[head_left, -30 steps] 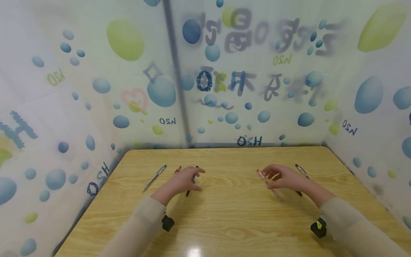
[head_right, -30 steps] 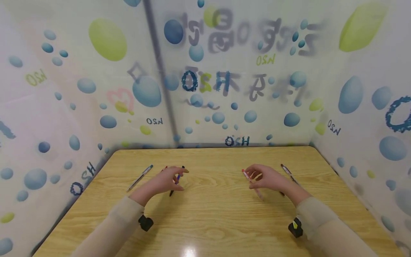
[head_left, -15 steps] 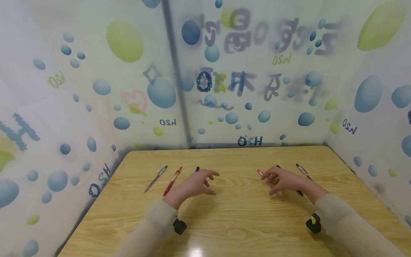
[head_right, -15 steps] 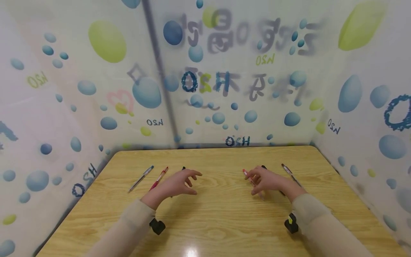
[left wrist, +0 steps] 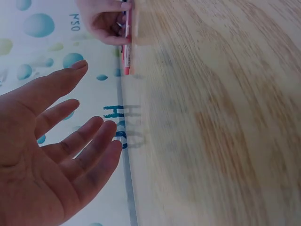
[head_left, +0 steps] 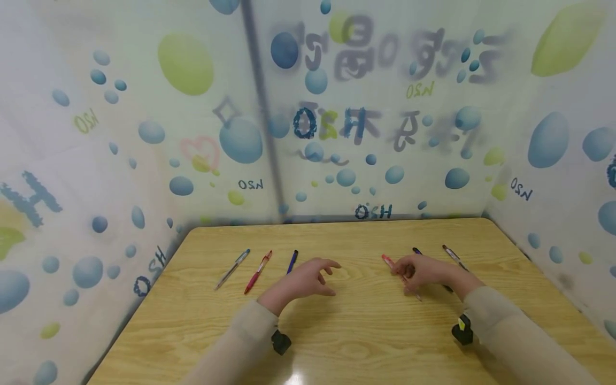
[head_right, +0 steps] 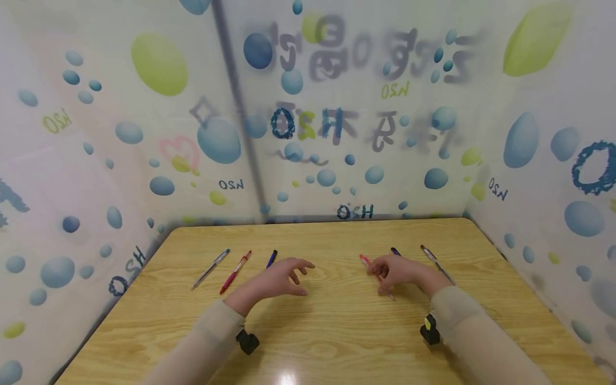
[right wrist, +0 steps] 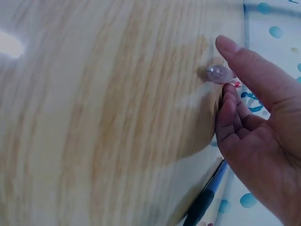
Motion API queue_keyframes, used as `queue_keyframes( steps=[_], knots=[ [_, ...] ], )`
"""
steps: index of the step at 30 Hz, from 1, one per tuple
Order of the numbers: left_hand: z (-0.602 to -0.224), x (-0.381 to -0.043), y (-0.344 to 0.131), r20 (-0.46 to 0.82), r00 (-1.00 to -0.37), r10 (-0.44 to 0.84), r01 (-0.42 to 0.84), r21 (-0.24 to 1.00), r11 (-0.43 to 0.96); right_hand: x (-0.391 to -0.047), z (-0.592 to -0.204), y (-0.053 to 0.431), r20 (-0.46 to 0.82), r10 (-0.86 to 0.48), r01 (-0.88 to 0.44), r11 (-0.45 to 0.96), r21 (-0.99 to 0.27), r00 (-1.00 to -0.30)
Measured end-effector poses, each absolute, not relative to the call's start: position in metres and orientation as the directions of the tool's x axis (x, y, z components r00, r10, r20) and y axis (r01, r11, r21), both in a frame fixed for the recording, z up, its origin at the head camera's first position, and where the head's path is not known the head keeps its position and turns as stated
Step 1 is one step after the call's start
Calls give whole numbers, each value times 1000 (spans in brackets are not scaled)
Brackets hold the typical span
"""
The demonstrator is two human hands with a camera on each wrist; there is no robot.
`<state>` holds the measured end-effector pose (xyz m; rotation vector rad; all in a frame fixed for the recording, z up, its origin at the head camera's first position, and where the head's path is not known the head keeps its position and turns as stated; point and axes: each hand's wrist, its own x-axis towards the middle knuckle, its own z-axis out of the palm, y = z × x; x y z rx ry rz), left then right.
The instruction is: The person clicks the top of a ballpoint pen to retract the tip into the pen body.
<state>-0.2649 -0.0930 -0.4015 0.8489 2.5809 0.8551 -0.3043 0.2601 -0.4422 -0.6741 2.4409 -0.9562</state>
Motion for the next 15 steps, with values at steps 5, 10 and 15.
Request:
queue_keyframes(
  steps=[5, 10, 15],
  knots=[
    [-403, -266, -88, -84, -783, 616, 431, 641, 635, -303, -440, 257, -206, -584, -291, 642, -709, -785],
    [-407, -270, -81, -77, -780, 622, 440, 638, 632, -301, -438, 253, -219, -564, -300, 682, -667, -796],
    [-411, -273, -75, -74, -779, 623, 437, 647, 624, -296, -432, 248, -266, -517, -239, 715, -657, -814]
  ],
)
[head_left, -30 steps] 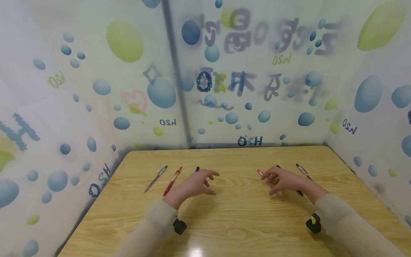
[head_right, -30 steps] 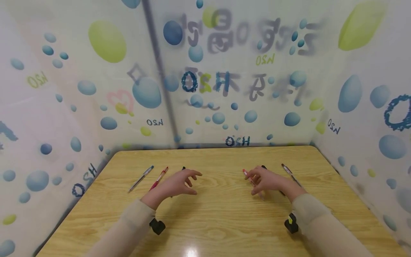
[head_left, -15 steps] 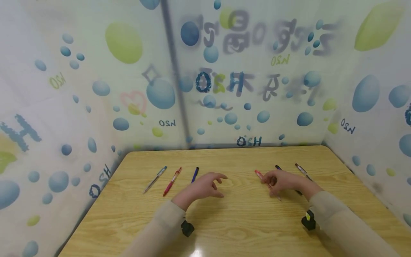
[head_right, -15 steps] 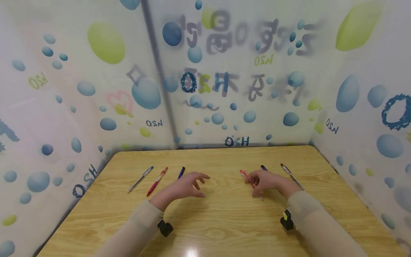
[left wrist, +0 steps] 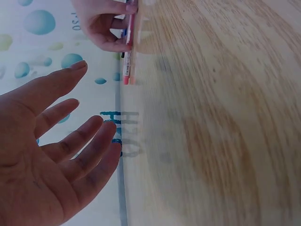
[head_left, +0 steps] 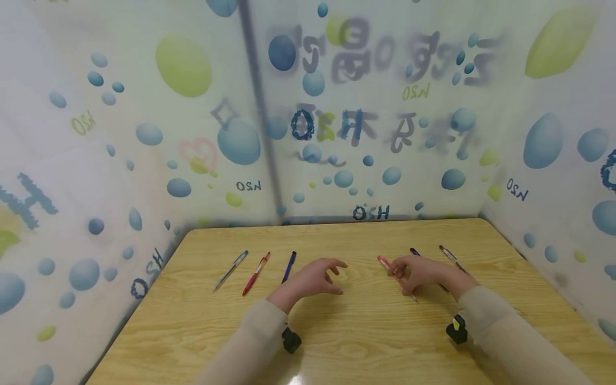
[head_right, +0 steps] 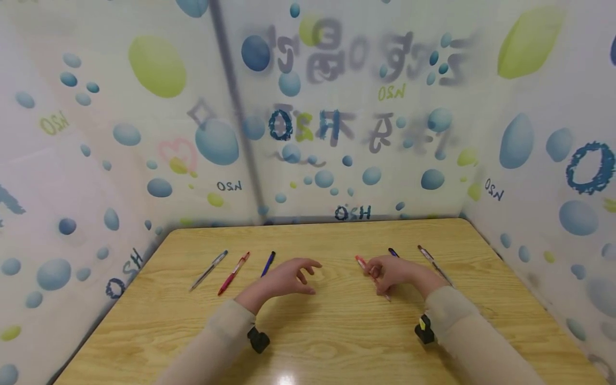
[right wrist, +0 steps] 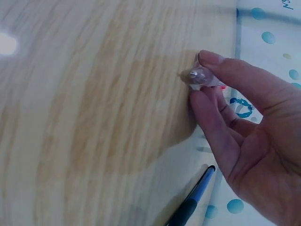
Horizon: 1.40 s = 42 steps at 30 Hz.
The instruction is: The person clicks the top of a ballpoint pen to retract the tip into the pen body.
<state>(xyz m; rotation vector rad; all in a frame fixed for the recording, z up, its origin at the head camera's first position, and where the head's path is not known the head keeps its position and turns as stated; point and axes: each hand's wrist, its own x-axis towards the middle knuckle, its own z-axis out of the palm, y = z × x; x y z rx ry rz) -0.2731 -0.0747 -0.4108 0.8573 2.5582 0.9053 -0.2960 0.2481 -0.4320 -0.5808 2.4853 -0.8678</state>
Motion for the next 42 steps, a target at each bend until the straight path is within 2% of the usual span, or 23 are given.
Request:
queue_keyframes(
  steps=[6, 15, 19, 28, 42],
  knots=[
    [-413, -275, -69, -78, -782, 618, 419, 669, 614, -293, -425, 242, -382, -432, -64, 726, -684, -817],
    [-416, -278, -67, -80, -779, 621, 414, 680, 606, -289, -418, 239, -411, -402, -19, 733, -680, -818],
    [-415, -279, -68, -69, -778, 624, 418, 685, 597, -286, -416, 236, -370, -429, -42, 698, -715, -824],
    [-409, -278, -68, -33, -785, 619, 417, 710, 567, -274, -404, 226, -190, -583, -162, 497, -853, -790],
    [-388, -270, -67, 79, -827, 556, 396, 784, 478, -258, -391, 206, 3, -636, -268, 321, -909, -771]
  ],
)
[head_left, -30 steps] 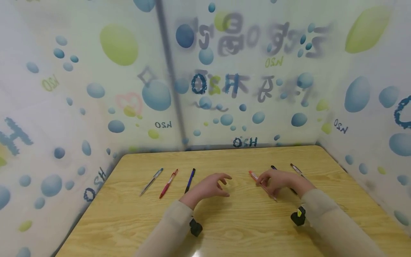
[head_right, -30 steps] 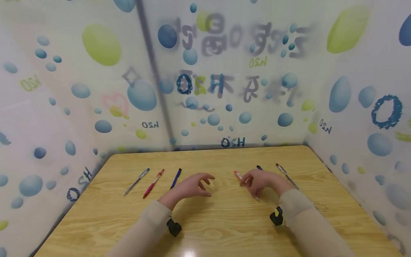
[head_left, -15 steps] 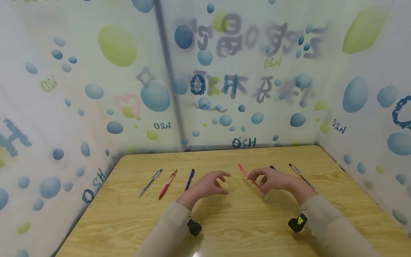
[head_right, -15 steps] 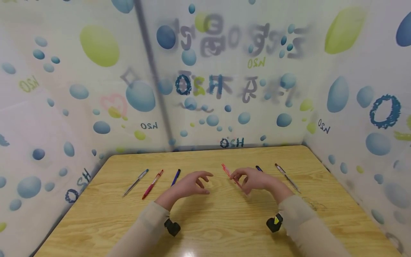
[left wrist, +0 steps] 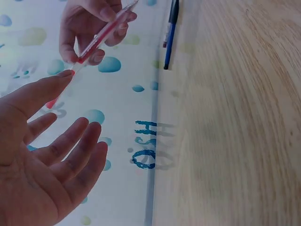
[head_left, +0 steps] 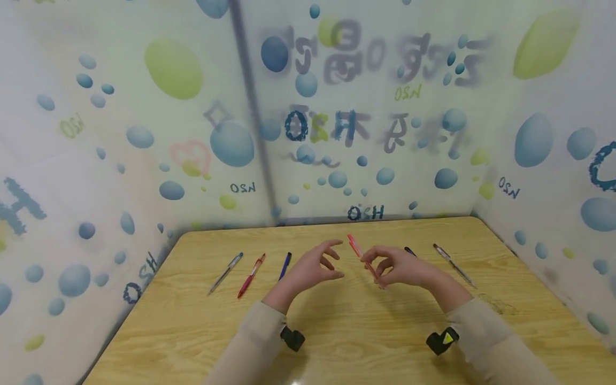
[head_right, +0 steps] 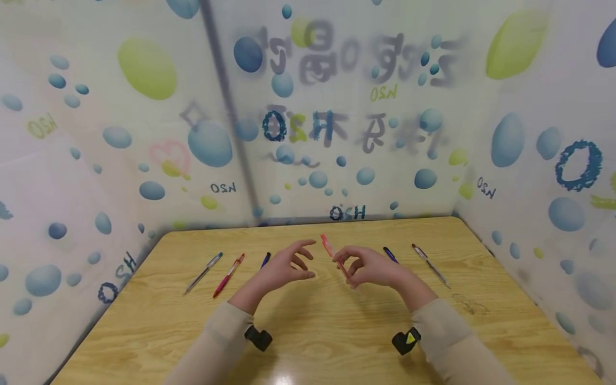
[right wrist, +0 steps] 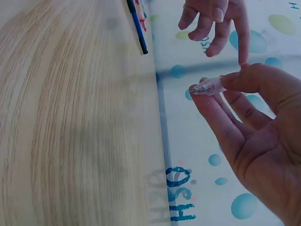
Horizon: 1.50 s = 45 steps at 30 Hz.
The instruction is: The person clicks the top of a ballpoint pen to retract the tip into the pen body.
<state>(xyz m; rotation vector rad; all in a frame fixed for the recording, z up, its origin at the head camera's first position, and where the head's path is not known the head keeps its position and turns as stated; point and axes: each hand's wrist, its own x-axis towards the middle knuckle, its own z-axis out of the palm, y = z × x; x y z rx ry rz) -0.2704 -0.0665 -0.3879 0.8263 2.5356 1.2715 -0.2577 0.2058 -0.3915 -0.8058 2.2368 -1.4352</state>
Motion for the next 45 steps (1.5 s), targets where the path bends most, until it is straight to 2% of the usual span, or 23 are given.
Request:
queue_keyframes(
  steps=[14, 21, 28, 35, 45],
  knots=[
    [-373, -256, -61, 265, -856, 445, 424, 852, 308, -247, -385, 178, 133, -653, -351, 215, -911, -746],
    [-367, -250, -59, 280, -900, 335, 365, 903, 228, -248, -388, 165, 189, -638, -360, 148, -921, -746],
    [-365, -250, -57, 300, -907, 297, 346, 931, 116, -246, -391, 154, 249, -629, -350, 39, -936, -736],
    [-343, -234, -57, 279, -911, 303, 312, 948, 66, -244, -391, 147, 261, -615, -358, 37, -933, -744],
    [-357, -250, -53, 289, -922, 256, 301, 954, 6, -244, -390, 143, 244, -577, -315, 24, -949, -779]
  ],
)
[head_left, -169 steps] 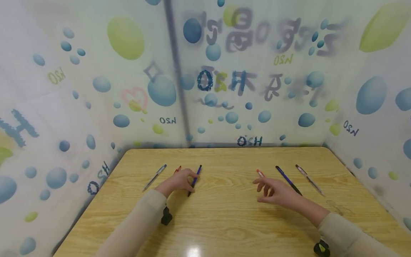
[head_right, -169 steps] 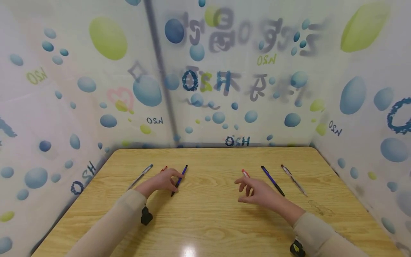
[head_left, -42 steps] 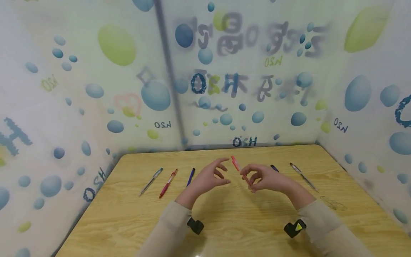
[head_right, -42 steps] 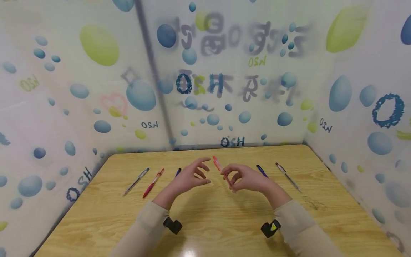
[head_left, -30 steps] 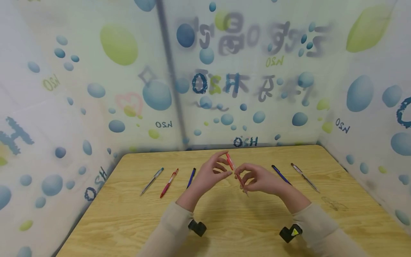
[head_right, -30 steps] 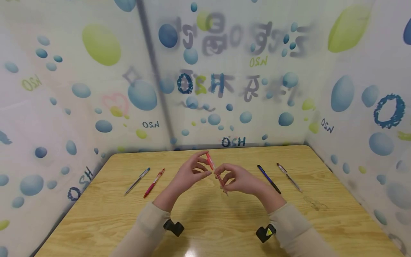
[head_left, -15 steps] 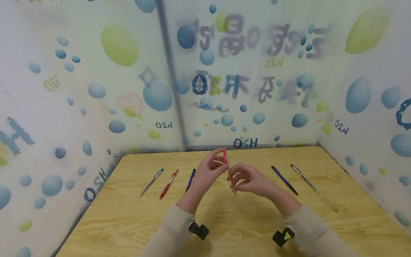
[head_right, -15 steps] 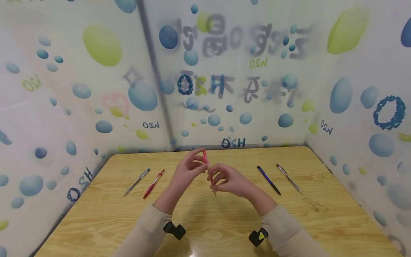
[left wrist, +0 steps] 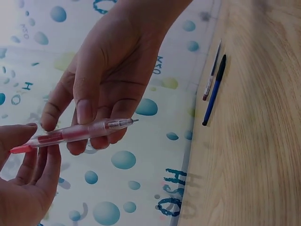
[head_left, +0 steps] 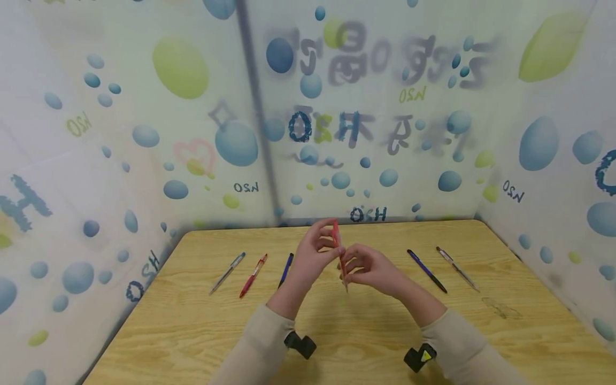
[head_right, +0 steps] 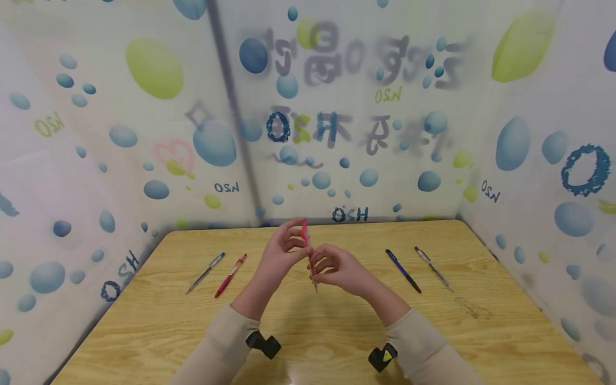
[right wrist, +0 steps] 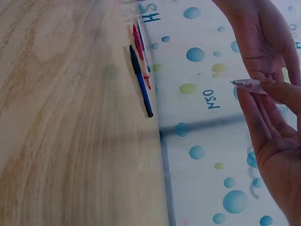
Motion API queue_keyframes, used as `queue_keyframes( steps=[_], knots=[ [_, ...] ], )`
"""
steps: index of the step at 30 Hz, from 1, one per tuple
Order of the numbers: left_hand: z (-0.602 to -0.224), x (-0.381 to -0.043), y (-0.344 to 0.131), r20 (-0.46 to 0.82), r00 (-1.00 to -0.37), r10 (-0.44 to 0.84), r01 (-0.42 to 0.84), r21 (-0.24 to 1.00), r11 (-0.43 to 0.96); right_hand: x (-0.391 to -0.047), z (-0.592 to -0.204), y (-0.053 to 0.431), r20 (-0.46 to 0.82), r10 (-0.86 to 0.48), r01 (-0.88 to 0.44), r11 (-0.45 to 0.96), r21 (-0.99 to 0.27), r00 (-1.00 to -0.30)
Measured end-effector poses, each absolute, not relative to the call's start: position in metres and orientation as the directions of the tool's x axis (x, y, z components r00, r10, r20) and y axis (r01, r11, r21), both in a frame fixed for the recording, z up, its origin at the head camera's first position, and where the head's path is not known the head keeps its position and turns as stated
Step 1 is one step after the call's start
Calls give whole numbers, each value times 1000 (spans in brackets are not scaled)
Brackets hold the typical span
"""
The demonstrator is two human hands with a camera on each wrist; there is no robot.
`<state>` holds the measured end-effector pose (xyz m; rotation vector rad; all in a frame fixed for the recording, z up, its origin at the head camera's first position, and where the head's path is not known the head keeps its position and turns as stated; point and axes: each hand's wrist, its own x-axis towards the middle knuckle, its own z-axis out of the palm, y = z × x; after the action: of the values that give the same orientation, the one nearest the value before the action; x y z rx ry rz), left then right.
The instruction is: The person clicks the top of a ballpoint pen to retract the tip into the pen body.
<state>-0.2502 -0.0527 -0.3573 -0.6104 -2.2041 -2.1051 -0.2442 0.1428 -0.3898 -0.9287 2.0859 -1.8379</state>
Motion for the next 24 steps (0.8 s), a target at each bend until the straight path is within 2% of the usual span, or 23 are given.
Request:
queue_keyframes(
  steps=[4, 8, 15, 24],
  knots=[
    [-355, -249, -52, 306, -920, 244, 302, 952, -56, -244, -395, 141, 224, -545, -309, 68, -949, -808],
    [-353, -248, -53, 323, -916, 238, 312, 946, -85, -242, -400, 139, 227, -549, -330, 94, -939, -804],
    [-353, -250, -53, 329, -914, 235, 322, 944, -70, -240, -401, 135, 270, -563, -405, 129, -905, -781],
    [-355, -250, -56, 321, -914, 248, 314, 947, -67, -241, -397, 135, 299, -503, -409, 121, -904, -811]
  ],
)
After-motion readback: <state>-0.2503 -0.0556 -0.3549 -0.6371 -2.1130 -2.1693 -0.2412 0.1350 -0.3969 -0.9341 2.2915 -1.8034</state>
